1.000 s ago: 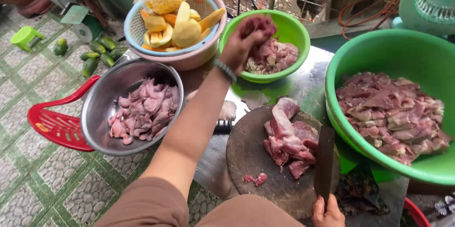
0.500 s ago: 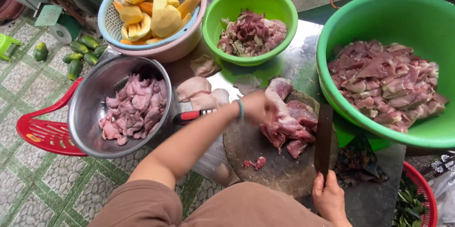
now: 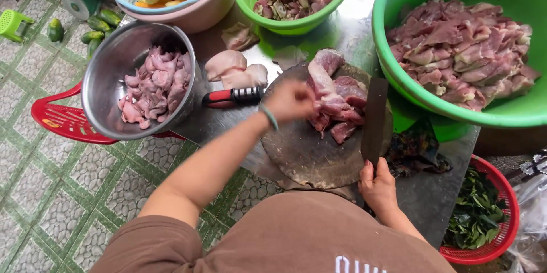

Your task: The person retrieves pieces of raw meat from a plastic bag and places them on a wooden cutting board. They then use a large knife to slice the meat into smaller pieces, occasionally moving the cut portions aside on the board.

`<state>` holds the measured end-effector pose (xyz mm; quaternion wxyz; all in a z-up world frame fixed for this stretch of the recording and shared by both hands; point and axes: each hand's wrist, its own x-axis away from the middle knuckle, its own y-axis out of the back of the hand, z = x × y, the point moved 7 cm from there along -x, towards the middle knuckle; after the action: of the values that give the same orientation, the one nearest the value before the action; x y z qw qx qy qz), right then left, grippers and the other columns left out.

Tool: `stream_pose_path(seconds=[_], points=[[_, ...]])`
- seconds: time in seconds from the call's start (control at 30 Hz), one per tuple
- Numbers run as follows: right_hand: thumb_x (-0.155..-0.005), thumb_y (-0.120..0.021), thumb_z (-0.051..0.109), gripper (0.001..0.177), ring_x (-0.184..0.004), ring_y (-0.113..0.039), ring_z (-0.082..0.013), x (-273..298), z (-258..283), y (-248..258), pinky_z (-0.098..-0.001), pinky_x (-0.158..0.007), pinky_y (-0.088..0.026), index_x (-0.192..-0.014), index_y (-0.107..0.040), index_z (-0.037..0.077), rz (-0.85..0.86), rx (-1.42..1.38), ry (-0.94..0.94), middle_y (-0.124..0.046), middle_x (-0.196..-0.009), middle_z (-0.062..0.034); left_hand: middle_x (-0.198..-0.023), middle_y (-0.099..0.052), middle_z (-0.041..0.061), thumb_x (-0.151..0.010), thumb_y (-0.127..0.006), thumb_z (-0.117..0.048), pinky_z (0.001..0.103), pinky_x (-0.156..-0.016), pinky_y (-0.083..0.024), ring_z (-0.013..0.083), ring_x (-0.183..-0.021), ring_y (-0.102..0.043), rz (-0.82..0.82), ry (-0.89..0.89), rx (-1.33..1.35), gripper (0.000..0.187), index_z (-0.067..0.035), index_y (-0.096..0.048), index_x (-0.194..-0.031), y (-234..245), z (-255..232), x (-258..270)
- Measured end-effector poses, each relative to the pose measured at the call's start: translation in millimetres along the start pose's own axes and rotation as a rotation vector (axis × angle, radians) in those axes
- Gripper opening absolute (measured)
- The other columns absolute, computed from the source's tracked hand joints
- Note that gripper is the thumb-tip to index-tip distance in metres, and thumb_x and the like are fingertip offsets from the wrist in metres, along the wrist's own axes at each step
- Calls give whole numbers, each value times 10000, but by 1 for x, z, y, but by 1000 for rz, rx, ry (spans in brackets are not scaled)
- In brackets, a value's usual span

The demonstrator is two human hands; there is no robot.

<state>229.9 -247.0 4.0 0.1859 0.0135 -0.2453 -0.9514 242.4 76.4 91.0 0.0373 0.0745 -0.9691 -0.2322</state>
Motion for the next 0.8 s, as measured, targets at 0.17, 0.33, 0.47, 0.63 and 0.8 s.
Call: stream_pose_path(seconds=[0.17,0.33,0.47,0.63,0.8], points=[[-1047,-504,141,70,-491,-504,-77,14,-22,8,-291,-421,-435,-1015,-510,78,90,-355,-104,-528,-652,9,-923,-738,74,-865,-692,-92,285,-678,-634,156,-806,-756,-273,-94,264,203,-88,-684,-1068,82,-110,-71],[-1075,-494,118,93,-503,-483,-80,16,-23,38,-283,-422,-419,-1001,-479,64,-7,-387,-37,-532,-683,-4,-1256,-596,176,-777,-844,-333,447,-1074,-477,322,-1202,-560,99,148,-770,526,-108,-679,-1223,-26,-107,-85],[-1067,-488,115,56,-499,-477,-74,20,-26,44,-277,-423,-423,-1026,-492,77,-5,-432,-60,-531,-679,3,-1406,-545,203,-831,-818,-216,541,-1019,-486,412,-1333,-468,107,-22,-988,404,-96,-713,-1202,-112,3,-57],[-1054,-518,111,57,-509,-494,-72,27,-31,44,-274,-436,-422,-1019,-503,69,-15,-379,-60,-519,-670,-1,-1078,-750,149,-865,-776,-212,459,-878,-597,297,-1005,-717,58,183,-219,314,-22,-731,-1111,-56,1,-16],[-1066,-498,135,79,-502,-481,-69,18,-20,34,-270,-426,-416,-1017,-494,73,85,-434,-36,-525,-669,12,-1042,-759,133,-945,-720,-112,423,-796,-635,233,-908,-753,129,317,768,223,23,-674,-1117,-10,-12,35]])
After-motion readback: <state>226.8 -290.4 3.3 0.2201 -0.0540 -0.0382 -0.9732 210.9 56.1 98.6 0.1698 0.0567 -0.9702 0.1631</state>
